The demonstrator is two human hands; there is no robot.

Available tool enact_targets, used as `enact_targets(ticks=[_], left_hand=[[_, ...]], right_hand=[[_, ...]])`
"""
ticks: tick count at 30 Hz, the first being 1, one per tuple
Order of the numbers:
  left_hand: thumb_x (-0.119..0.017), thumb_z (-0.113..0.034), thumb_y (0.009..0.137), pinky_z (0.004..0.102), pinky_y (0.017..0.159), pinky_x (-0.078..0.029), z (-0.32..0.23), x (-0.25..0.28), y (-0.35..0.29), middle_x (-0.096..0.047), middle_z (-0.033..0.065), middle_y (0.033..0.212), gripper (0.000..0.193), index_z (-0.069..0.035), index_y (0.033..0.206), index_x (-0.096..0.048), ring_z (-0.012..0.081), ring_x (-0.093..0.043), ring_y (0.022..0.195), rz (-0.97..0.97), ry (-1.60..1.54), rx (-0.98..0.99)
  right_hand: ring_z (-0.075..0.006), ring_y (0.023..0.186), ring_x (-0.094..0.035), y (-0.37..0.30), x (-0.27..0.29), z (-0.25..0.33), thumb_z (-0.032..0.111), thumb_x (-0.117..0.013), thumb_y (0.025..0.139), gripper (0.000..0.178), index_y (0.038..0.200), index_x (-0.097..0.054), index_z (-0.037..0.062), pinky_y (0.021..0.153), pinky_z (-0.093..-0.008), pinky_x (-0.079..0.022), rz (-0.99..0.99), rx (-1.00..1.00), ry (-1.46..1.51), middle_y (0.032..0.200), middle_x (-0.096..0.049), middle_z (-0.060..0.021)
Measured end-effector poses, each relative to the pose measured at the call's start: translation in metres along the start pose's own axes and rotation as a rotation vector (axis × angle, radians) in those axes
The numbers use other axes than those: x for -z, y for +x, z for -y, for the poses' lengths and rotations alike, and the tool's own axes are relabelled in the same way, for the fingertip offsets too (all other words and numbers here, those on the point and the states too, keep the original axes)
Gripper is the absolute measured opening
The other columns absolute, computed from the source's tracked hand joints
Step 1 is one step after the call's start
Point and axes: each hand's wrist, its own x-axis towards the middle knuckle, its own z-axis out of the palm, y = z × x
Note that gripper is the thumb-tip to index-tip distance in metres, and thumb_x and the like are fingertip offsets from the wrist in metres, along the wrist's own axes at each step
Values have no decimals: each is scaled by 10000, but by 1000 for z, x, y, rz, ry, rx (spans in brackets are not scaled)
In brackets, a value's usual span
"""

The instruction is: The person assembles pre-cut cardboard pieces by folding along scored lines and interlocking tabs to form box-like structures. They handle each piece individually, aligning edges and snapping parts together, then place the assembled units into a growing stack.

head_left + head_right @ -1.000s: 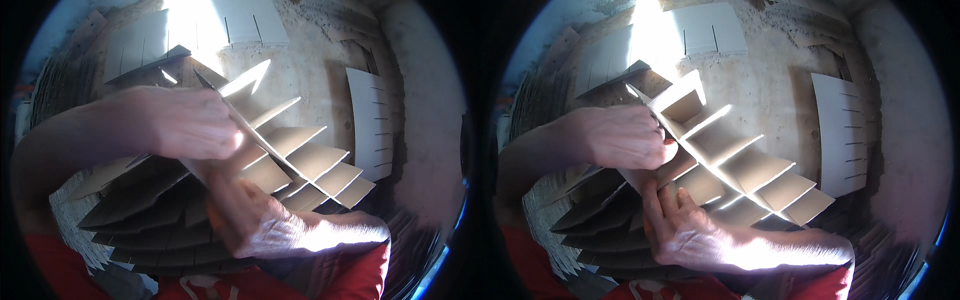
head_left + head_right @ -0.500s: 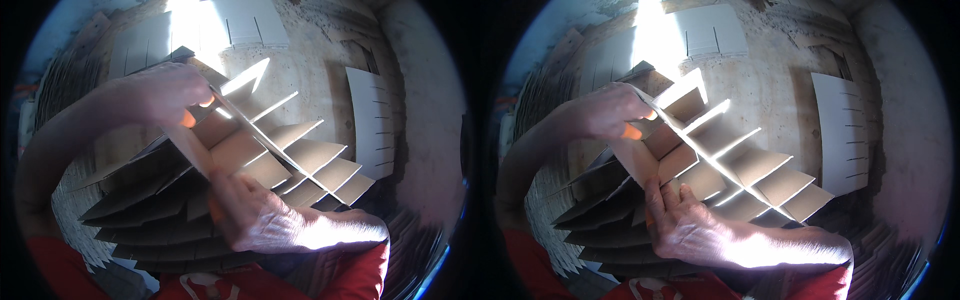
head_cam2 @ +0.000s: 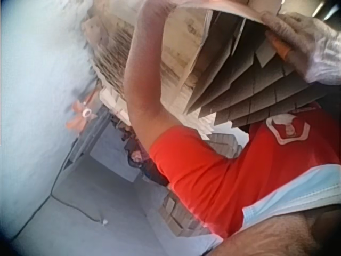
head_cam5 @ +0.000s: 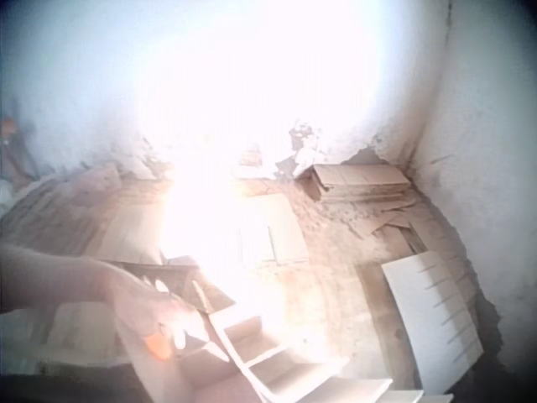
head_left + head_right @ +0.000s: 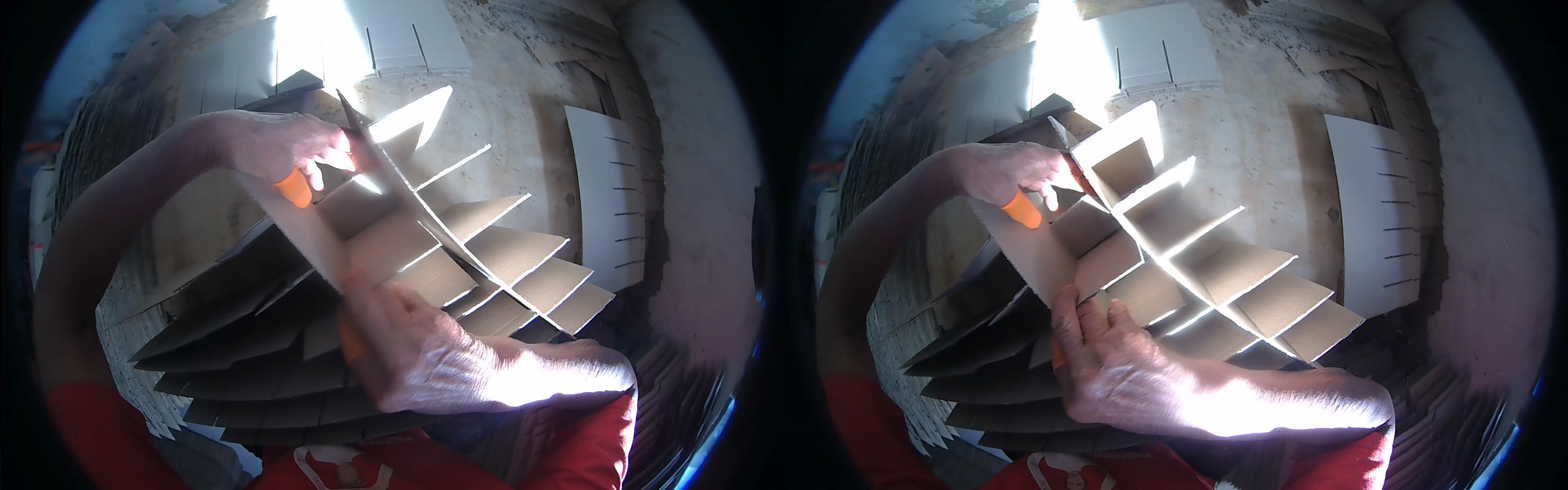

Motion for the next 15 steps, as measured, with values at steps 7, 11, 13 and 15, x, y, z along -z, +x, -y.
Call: enact_targets(ticks=[7, 11, 13, 15], left_hand=[[-648, -76, 768, 338, 972, -460, -17, -10, -11, -610, 161, 1240, 538, 35, 1281, -531, 229, -600, 1084, 64, 209, -297], [-567, -67, 793, 359, 931, -462, -47, -19, -5, -629, 164, 1031, 340, 40, 1114, -592, 253, -598, 1004, 271, 446, -185], [-531, -44, 810, 406, 928, -449, -54, -25, -2, -592, 159, 954, 207, 29, 990, -603, 307, -574, 954, 298, 549, -134], [-542, -33, 827, 399, 812, -468, -60, -37, -1, -623, 177, 871, 165, 50, 955, -603, 322, -627, 853, 127, 608, -210]], right_hand=[[-265, 669, -626, -1, -5, 1, 111, -672, 523, 444, 868, -654, -168, 526, -330, -527, -25, -34, 55, 969, -595, -367], [-251, 665, -622, 0, -6, 2, 136, -657, 544, 445, 876, -653, -161, 519, -315, -519, 24, -34, -6, 971, -594, -361], [-242, 657, -616, 3, -1, -1, 146, -651, 555, 441, 876, -653, -157, 514, -307, -514, 58, -33, 0, 969, -594, -363], [-237, 648, -609, 4, 3, -3, 152, -646, 551, 448, 878, -651, -154, 512, -305, -513, 59, -19, -63, 961, -594, -357]])
